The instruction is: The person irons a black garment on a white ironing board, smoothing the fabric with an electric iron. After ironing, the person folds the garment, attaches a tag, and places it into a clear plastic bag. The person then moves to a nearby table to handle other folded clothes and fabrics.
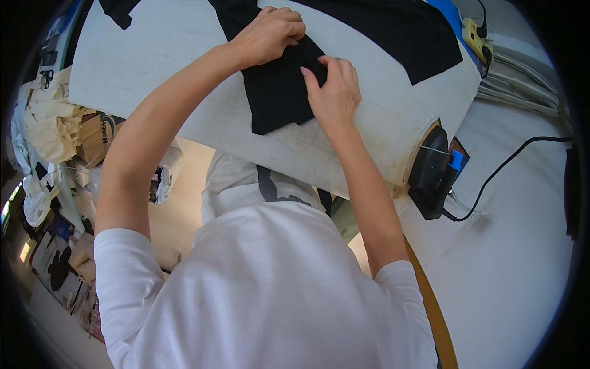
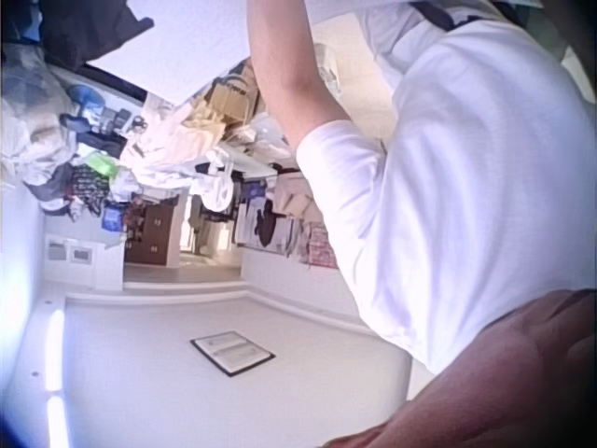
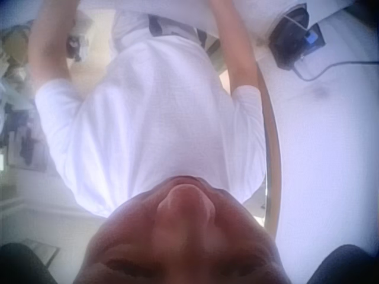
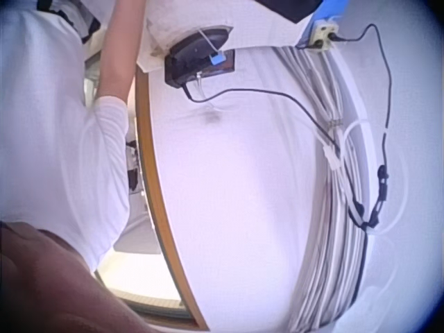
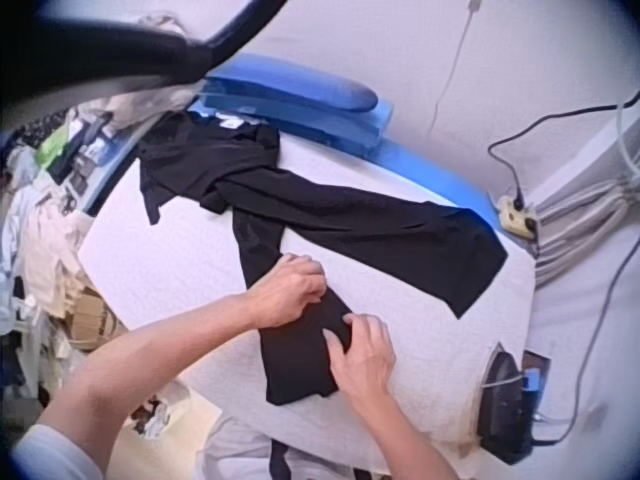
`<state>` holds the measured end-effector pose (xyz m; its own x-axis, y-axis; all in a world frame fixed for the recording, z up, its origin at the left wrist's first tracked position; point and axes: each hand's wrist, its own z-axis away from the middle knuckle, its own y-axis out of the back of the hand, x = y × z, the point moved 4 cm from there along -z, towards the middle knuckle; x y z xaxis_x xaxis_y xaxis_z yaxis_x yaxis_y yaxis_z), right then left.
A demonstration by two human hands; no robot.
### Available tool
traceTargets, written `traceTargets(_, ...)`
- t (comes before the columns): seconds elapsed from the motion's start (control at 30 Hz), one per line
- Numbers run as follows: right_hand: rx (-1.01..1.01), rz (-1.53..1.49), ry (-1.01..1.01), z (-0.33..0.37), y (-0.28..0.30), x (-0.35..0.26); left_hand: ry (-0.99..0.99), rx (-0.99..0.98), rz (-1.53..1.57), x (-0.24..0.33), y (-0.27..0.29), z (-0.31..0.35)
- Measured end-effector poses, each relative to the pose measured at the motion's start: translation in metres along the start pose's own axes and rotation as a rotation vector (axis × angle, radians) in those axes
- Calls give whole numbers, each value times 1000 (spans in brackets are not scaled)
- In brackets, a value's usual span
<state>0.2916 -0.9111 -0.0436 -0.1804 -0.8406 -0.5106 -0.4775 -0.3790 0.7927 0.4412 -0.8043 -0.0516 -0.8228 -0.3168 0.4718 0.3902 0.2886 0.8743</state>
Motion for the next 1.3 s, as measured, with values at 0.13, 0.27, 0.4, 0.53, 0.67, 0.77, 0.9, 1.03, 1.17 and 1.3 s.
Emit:
traceTargets(0.13,-43,-110,29,-9,-8,-2,-3,85,91,13,24,5)
traceTargets(0.27,-50,-281,-54,-11,40,-21,-52,63,9,37,56,14)
traceTargets(0.4,-3,-236,54,-33,105,-36,-220,-20,-36,47,92,-2)
traceTargets(0.53,19,-114,183,-57,184,-58,-191,226,-52,32,127,-23)
traceTargets(0.67,45,-90,229,-54,224,-72,-114,302,-202,7,153,-17)
traceTargets(0.77,-20,-121,293,-32,209,-77,-84,351,-288,-4,167,19)
traceTargets(0.9,-129,-353,212,-11,176,-93,405,233,54,-88,191,89)
traceTargets(1.03,-171,-577,-29,-4,161,-98,65,487,-146,12,251,25)
traceTargets(1.17,-211,-637,-291,17,119,-64,33,397,-162,10,213,-9)
traceTargets(1.3,-211,-544,-524,59,49,9,-43,151,-135,-22,103,-62)
